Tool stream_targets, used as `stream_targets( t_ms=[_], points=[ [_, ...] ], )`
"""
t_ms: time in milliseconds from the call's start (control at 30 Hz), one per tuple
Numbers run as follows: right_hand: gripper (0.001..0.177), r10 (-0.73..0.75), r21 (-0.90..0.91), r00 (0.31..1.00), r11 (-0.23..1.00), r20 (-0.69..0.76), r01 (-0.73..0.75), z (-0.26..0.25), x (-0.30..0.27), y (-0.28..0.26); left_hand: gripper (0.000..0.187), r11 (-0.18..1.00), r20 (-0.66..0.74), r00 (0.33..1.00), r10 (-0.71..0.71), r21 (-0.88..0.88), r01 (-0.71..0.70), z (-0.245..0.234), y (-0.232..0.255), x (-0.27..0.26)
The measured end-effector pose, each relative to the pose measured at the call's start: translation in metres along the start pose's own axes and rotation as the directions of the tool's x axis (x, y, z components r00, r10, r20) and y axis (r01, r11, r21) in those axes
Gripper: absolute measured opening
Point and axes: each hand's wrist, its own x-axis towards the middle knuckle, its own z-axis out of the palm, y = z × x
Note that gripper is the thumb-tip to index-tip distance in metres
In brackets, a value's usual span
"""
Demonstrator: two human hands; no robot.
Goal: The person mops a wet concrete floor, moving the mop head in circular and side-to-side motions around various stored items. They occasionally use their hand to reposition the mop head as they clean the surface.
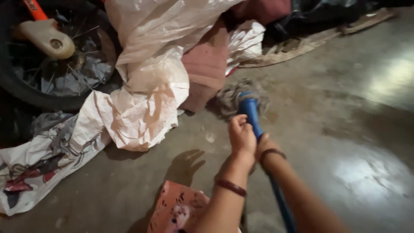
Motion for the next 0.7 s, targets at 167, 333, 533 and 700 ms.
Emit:
stream_targets(
  t_ms=[167, 333, 533, 700],
  points=[
    [0.066, -0.008, -0.094, 0.986, 0.995, 0.166, 0.024, -0.014, -0.127, -0.016, 0.026, 0.978, 0.047, 0.996, 0.073, 0.192, -0.081, -0.023, -0.004, 0.003],
    [0.054, 0.043, -0.077, 0.996, 0.996, 0.078, -0.037, -0.016, -0.112, 0.052, 0.026, 0.951, 0.127, 0.978, 0.167, 0.24, -0.193, -0.061, -0.002, -0.011],
    [0.063, 0.273, -0.031, 0.961, 0.962, 0.033, -0.272, -0.085, -0.08, 0.198, 0.02, 0.909, 0.104, 0.984, 0.146, 0.378, -0.175, -0.084, -0.006, -0.019],
    [0.06, 0.485, 0.016, 0.875, 0.875, -0.011, -0.485, -0.141, -0.094, 0.303, 0.017, 0.872, 0.132, 0.989, 0.073, 0.473, -0.127, -0.052, -0.024, -0.022]
  ],
)
